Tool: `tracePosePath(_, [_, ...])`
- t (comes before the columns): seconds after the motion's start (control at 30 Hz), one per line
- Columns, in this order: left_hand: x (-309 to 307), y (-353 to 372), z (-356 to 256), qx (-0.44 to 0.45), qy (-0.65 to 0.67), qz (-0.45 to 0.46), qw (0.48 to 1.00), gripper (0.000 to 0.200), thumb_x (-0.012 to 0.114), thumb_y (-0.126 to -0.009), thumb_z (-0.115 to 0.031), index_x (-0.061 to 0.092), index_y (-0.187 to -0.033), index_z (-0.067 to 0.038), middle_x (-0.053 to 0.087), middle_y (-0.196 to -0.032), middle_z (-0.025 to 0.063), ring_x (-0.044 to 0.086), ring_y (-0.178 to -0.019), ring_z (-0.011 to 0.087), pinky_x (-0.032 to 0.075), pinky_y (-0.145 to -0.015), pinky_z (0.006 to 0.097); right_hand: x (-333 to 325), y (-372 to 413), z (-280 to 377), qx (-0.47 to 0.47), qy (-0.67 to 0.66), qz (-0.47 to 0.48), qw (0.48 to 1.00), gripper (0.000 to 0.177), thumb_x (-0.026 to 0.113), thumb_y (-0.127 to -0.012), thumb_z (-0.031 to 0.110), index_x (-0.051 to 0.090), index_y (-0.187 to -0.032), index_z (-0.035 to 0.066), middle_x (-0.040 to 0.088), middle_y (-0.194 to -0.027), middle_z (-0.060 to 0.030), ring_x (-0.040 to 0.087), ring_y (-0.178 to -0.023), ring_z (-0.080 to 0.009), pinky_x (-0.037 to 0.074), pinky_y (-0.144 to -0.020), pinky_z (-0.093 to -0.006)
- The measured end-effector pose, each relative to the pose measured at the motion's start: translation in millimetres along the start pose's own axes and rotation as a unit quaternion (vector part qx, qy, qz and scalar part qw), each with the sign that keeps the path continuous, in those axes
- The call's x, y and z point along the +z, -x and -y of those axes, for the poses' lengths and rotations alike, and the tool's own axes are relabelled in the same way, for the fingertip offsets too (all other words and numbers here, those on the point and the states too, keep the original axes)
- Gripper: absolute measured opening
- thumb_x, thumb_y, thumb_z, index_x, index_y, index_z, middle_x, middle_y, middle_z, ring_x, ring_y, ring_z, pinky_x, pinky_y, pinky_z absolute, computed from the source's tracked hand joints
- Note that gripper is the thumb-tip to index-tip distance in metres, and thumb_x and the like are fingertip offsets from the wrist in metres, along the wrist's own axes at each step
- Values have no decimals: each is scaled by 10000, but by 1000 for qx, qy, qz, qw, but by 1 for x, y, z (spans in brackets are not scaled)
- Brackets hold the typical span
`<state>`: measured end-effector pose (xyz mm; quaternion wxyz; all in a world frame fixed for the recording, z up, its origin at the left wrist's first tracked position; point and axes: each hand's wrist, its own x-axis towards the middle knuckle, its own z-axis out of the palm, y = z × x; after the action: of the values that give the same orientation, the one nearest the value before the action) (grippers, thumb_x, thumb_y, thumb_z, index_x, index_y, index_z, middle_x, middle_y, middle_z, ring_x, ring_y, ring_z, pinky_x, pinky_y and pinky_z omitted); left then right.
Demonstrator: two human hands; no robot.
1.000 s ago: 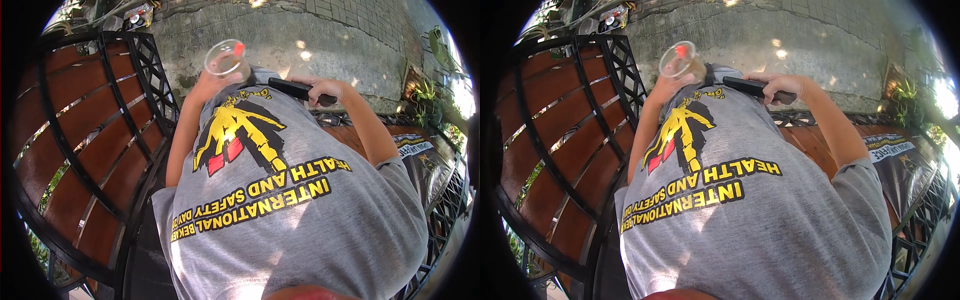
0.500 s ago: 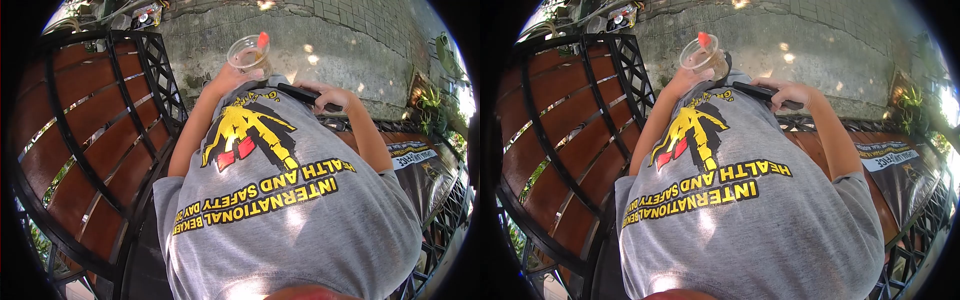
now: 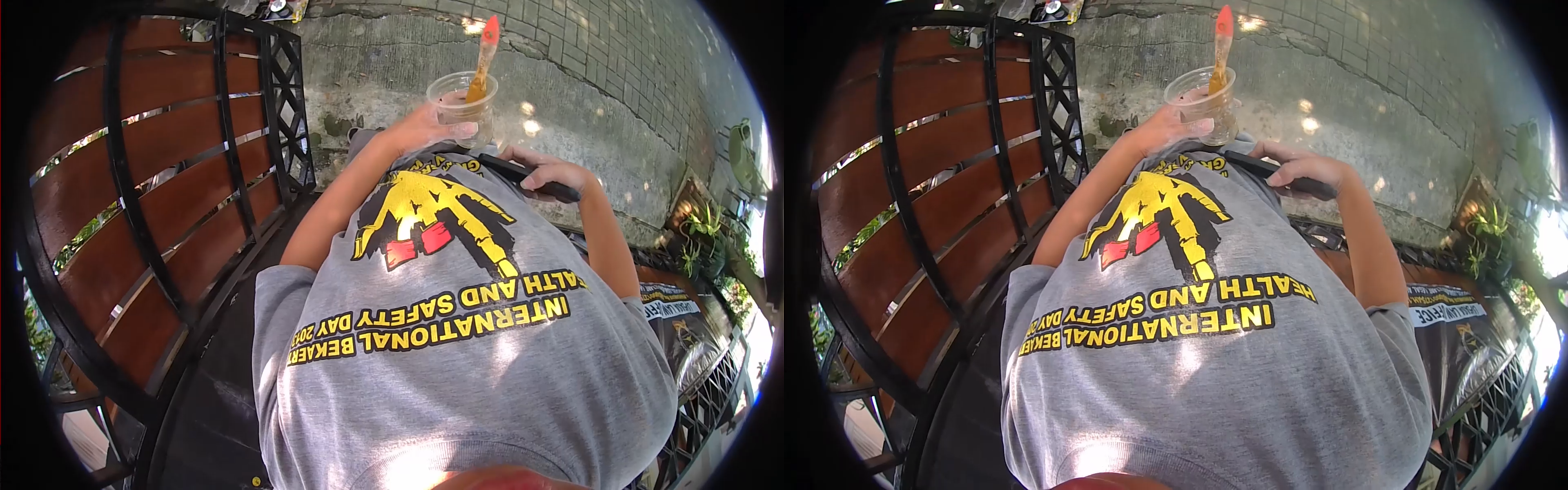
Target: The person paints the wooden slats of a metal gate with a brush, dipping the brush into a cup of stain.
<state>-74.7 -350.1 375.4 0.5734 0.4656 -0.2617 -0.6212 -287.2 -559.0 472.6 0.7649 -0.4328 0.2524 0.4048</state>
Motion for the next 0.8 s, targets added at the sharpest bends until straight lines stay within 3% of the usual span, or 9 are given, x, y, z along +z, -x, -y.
tracePosePath(0.07, [8,-2,-2,-16,74,24,997,864,879,-868,-392,466,-1525,-13,625,-1433,100,578,-1323,187,434,-1146,352,-8,-5,1,17,-30,31,999,771,784,-731,319,457,-1369,34,569,-876,-26,516,-594,-73,355,-438,-207])
tracePosePath(0.17, [9,-6,0,29,-19,33,999,829,868,-889,-356,465,-1527,-14,636,-1404,80,583,-1309,179,436,-1143,354,-2,-8,8,-2,-59,51,997,735,758,-751,291,416,-1344,22,521,-731,-34,470,-496,-89,342,-394,-215])
tracePosePath(0.27, [15,-3,1,85,-10,-22,996,774,840,-920,-344,474,-1516,-14,659,-1320,44,630,-1171,143,512,-1017,312,-2,-12,9,1,-70,67,995,700,734,-764,281,410,-1327,21,495,-685,-29,456,-478,-90,339,-384,-220])
tracePosePath(0.37, [22,0,-4,-9,92,-90,992,710,814,-946,-328,489,-1494,-14,675,-1217,12,633,-1012,100,536,-834,260,-8,-19,4,-9,-80,79,994,667,707,-774,271,407,-1315,25,492,-677,-30,450,-475,-91,338,-379,-221])
tracePosePath(0.4, [21,-1,-4,15,75,-89,993,686,811,-948,-326,503,-1477,-15,678,-1198,9,625,-981,88,524,-791,248,-9,-20,0,-14,-86,81,993,657,699,-776,267,406,-1313,27,494,-680,-31,449,-476,-91,338,-378,-221])
tracePosePath(0.47, [21,-5,-5,64,44,-86,993,637,805,-954,-321,530,-1442,-18,684,-1160,4,610,-920,65,500,-705,224,-8,-20,-6,-24,-85,88,992,614,680,-790,270,445,-1311,45,499,-740,-29,454,-535,-83,337,-389,-223])
tracePosePath(0.53, [18,-6,-11,35,82,-95,991,607,809,-950,-313,551,-1410,-13,692,-1153,19,622,-951,77,516,-752,243,-6,-19,-6,-34,-77,79,993,592,676,-794,271,474,-1306,54,508,-779,-28,462,-566,-80,337,-396,-225])
tracePosePath(0.7, [28,-15,-15,83,48,-129,987,686,779,-960,-287,457,-1521,-56,627,-1008,-5,512,-652,46,356,-454,225,12,-19,0,-24,-5,16,1000,593,719,-774,274,546,-1296,51,565,-855,-32,495,-580,-72,329,-397,-225])
tracePosePath(0.8, [29,-20,-18,90,31,-136,986,680,782,-958,-296,466,-1512,-60,627,-1000,-3,517,-659,48,357,-453,220,24,-14,18,13,74,-27,997,590,747,-765,275,611,-1289,41,628,-992,-63,578,-672,-103,441,-497,-237])
